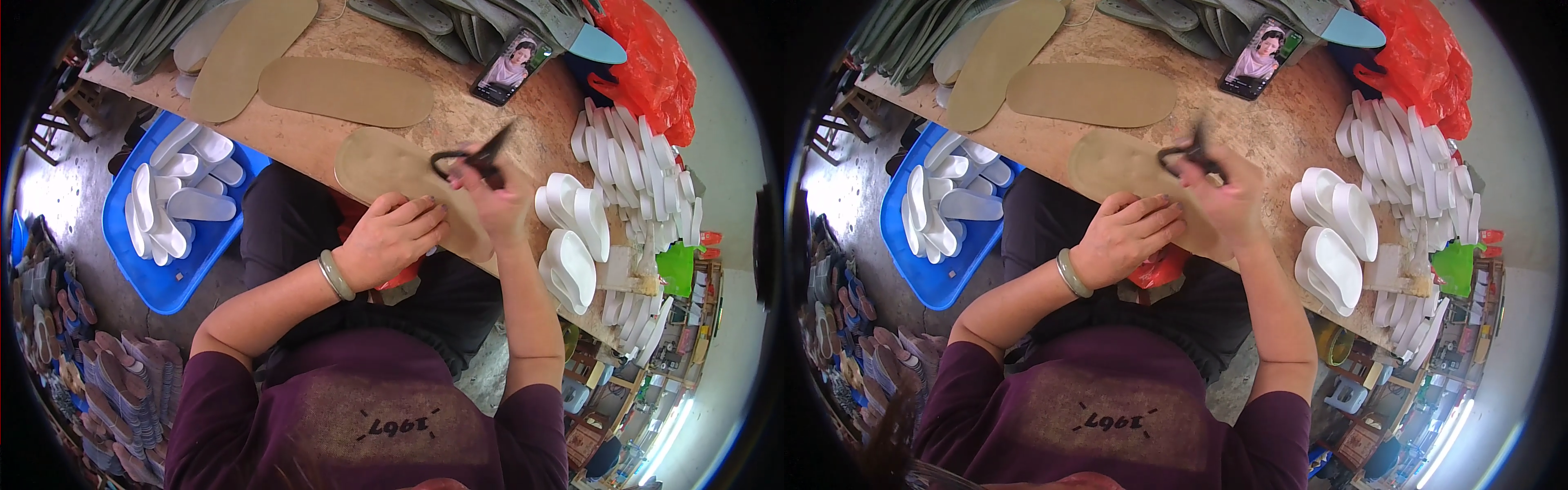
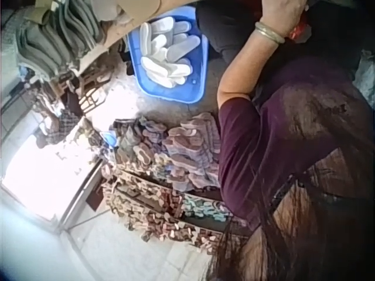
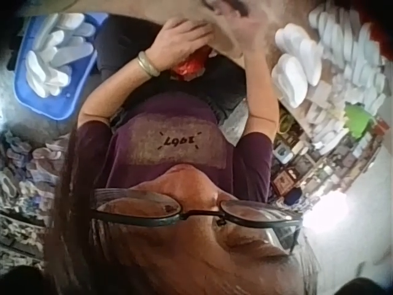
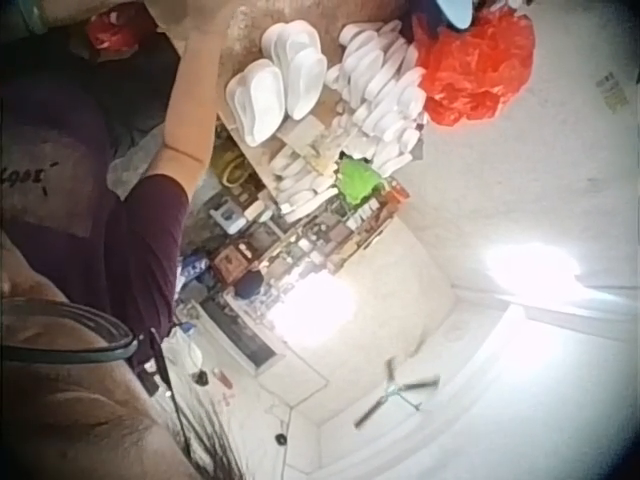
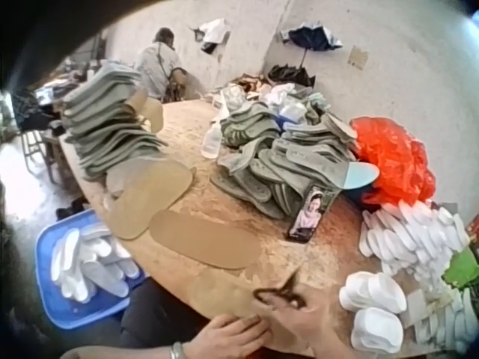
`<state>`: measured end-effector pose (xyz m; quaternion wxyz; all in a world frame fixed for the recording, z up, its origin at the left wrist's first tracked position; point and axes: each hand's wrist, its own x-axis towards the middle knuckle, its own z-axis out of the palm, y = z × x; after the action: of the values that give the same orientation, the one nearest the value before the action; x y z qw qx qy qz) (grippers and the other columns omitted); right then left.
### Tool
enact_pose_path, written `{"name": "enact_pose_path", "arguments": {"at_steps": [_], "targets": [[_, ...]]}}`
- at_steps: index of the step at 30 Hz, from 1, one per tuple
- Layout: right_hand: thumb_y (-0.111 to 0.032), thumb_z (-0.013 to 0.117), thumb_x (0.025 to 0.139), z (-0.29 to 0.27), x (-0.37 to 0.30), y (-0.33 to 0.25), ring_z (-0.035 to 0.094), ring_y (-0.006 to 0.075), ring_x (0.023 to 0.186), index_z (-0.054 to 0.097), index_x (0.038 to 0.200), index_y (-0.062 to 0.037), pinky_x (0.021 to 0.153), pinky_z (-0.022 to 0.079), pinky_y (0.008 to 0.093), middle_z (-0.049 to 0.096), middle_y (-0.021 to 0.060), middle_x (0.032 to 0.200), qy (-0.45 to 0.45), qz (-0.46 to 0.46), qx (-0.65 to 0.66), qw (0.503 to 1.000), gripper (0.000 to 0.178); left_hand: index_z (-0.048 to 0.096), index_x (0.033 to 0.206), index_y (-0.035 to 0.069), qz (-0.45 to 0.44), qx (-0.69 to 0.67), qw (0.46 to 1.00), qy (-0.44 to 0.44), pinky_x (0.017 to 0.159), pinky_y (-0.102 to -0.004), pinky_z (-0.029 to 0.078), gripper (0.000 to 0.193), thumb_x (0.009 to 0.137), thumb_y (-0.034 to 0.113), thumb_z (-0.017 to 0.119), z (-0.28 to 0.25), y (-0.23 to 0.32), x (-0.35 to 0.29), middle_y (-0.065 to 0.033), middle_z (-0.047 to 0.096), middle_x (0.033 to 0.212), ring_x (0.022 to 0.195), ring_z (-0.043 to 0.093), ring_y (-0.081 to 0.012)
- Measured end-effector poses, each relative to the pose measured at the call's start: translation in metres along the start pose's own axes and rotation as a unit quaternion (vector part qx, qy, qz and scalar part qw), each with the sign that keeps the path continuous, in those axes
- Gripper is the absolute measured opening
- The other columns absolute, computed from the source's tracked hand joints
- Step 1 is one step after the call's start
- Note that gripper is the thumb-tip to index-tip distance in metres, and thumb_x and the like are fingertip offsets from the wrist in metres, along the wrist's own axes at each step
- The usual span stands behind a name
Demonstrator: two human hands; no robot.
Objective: Cutting and assembling shoe insole components in a factory setting.
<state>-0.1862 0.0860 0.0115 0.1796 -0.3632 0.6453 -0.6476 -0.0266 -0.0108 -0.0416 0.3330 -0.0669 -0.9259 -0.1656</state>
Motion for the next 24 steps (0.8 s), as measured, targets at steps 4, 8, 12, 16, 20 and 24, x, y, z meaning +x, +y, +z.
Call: {"name": "enact_pose_path", "arguments": {"at_steps": [4,8,12,16,20,24], "targets": [[0.001,0.07,0.075,0.014,0.009,-0.011,0.066,0.0214,0.077,0.065,0.111,-0.0068,0.064,0.054,0.0319,0.066,0.0086,0.086,-0.261,-0.266,-0.311,0.874,0.037,0.065,0.105,0.012,-0.008,-0.053,0.999,-0.007,0.094,-0.0363,0.042,0.031,0.075,0.016,0.06,0.004,-0.001,-0.008,-0.0004,0.062,0.113,0.113,0.055,-0.0185],[0.005,0.067,0.064,0.016,0.014,0.003,0.065,0.027,0.074,0.065,0.107,-0.0094,0.063,0.053,0.034,0.065,0.0098,0.085,-0.214,-0.337,-0.341,0.851,0.045,0.063,0.105,0.01,0.011,-0.051,0.998,0.018,0.096,-0.0363,0.04,0.03,0.076,0.015,0.059,0.004,0.0,-0.004,-0.0015,0.06,0.111,0.116,0.052,-0.019],[0.002,0.064,0.087,0.023,0.017,0.013,0.063,0.0145,0.065,0.061,0.112,-0.0014,0.061,0.052,0.0271,0.065,0.0054,0.085,0.044,0.114,0.021,0.992,0.025,0.065,0.108,0.014,0.0,-0.01,0.999,0.032,0.091,-0.0344,0.044,0.032,0.076,0.016,0.061,0.004,-0.001,-0.001,0.0007,0.063,0.116,0.112,0.057,-0.0173],[-0.005,0.065,0.091,0.001,-0.001,-0.005,0.062,0.0115,0.066,0.059,0.113,0.0037,0.063,0.052,0.0263,0.064,0.004,0.086,0.001,-0.012,-0.001,1.0,0.024,0.064,0.11,0.014,-0.01,-0.014,1.0,0.019,0.09,-0.0343,0.044,0.034,0.077,0.016,0.06,0.001,0.002,-0.001,0.0004,0.063,0.118,0.114,0.057,-0.0174],[0.004,0.069,0.074,-0.006,0.001,-0.005,0.067,0.023,0.075,0.065,0.107,-0.0043,0.063,0.054,0.0319,0.066,0.0083,0.088,-0.227,-0.31,-0.361,0.85,0.035,0.064,0.108,0.012,-0.002,-0.026,0.999,0.026,0.092,-0.0348,0.042,0.032,0.076,0.016,0.059,0.004,0.001,-0.005,-0.0004,0.062,0.117,0.115,0.055,-0.0171],[-0.001,0.069,0.074,-0.002,0.005,0.002,0.066,0.0263,0.074,0.065,0.107,-0.0063,0.062,0.054,0.0322,0.066,0.0104,0.087,-0.23,-0.337,-0.389,0.826,0.034,0.063,0.106,0.009,-0.006,-0.035,0.999,0.028,0.095,-0.0347,0.04,0.031,0.077,0.017,0.059,0.007,0.001,-0.005,-0.0012,0.061,0.114,0.116,0.053,-0.0166]]}}
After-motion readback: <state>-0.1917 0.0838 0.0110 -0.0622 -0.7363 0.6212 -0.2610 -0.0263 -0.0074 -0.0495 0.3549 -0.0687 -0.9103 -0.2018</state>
